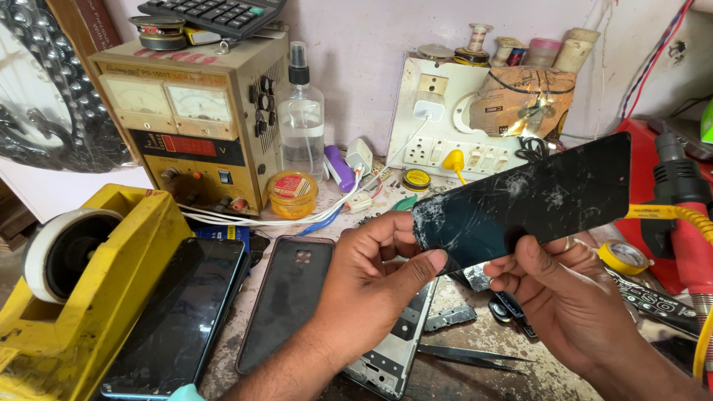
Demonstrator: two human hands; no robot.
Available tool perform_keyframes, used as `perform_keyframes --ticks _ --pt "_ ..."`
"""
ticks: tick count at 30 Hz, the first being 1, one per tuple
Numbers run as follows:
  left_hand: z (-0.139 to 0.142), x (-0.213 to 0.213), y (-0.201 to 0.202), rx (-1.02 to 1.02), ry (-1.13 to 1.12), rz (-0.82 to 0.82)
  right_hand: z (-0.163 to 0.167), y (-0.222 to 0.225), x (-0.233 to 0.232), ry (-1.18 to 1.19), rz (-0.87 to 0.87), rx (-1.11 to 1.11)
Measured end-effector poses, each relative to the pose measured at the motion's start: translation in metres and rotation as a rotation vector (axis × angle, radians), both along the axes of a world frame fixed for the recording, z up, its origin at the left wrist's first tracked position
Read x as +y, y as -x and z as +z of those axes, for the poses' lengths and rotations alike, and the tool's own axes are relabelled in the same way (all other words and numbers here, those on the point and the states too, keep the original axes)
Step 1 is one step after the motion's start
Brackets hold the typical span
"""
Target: The person works at a cluttered repair bench, holding a phone display panel and peeling its backing, then aligns the panel against a phone frame. They use tweezers and a spudger to press and adjust the display assembly into the frame, repositioning the phone repeatedly while fitting the part.
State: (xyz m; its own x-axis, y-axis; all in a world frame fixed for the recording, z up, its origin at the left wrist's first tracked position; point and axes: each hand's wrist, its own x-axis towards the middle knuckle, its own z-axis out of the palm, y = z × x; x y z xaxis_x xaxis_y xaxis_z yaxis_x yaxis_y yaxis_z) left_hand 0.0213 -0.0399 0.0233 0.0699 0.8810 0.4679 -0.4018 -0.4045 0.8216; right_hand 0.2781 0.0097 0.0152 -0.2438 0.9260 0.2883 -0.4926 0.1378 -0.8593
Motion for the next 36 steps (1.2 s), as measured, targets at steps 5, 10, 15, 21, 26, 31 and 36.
perform_keyframes --ticks 5,10,15,21,26,31,36 --pt "0.0 0.002 0.001 0.037 -0.011 0.017 -0.002 0.001 0.0 -0.067 -0.02 -0.019" --pt "0.01 -0.001 0.002 0.288 -0.005 0.431 -0.001 0.001 0.0 -0.095 -0.161 -0.112" --pt "0.021 -0.021 0.012 0.579 -0.566 0.859 -0.001 0.01 -0.004 -0.143 -0.309 -0.297" --pt "0.024 -0.036 0.001 0.829 -0.673 0.821 0.004 0.022 -0.028 -0.199 -0.452 -0.58" --pt "0.021 -0.035 -0.002 0.789 -0.589 0.714 0.003 0.031 -0.041 -0.435 -0.447 -0.567" --pt "0.013 -0.031 -0.001 0.734 -0.56 0.566 0.008 0.033 -0.056 -0.584 -0.59 -0.931" --pt "0.007 -0.025 -0.004 0.415 -0.319 0.22 0.022 0.037 -0.064 -0.818 -0.493 -0.876"
